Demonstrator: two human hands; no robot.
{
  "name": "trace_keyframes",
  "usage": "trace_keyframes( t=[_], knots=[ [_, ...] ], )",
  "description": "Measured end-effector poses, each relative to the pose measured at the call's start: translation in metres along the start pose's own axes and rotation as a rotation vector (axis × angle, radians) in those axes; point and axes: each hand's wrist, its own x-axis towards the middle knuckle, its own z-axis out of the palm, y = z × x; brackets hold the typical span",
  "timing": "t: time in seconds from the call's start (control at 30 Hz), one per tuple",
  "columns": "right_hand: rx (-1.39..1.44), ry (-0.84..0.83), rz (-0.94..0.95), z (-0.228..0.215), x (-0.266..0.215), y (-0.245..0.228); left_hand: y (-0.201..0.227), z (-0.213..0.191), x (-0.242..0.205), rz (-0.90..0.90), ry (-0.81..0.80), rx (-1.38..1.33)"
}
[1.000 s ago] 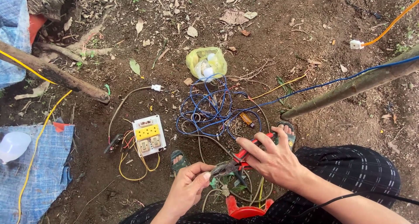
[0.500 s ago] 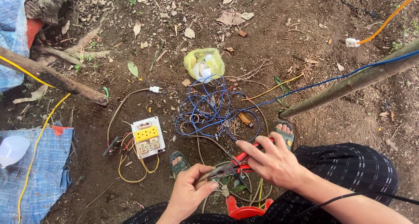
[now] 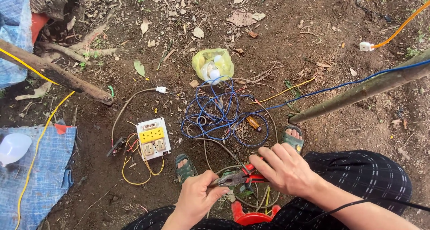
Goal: The person strips and connects electrical wires using pliers in an outdoor setting.
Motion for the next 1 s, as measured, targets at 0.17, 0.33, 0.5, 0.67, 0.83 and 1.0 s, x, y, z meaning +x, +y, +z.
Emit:
trace_keyframes(
  t=[0.17, 0.33, 0.5, 0.67, 0.83, 1.0],
  knots=[
    [0.114, -0.037, 0.028, 0.001, -0.001, -0.004, -0.005, 0.010, -0.001, 0.071, 0.043, 0.042],
    [0.243, -0.068, 0.131, 0.014, -0.007, -0.011, 0.001, 0.015, 0.003, 0.068, 0.130, -0.063],
    [0.446, -0.246, 0.306, 0.037, -0.021, -0.016, 0.000, 0.027, 0.005, 0.077, 0.288, -0.139],
    [0.556, -0.214, 0.403, 0.035, -0.007, -0.019, 0.002, 0.032, 0.012, 0.050, 0.334, -0.278],
    [0.665, -0.191, 0.464, 0.030, 0.007, -0.022, 0.007, 0.036, 0.021, 0.074, 0.437, -0.307],
    [0.621, -0.184, 0.545, 0.032, 0.017, -0.022, 0.018, 0.038, 0.030, 0.079, 0.511, -0.330]
  ],
)
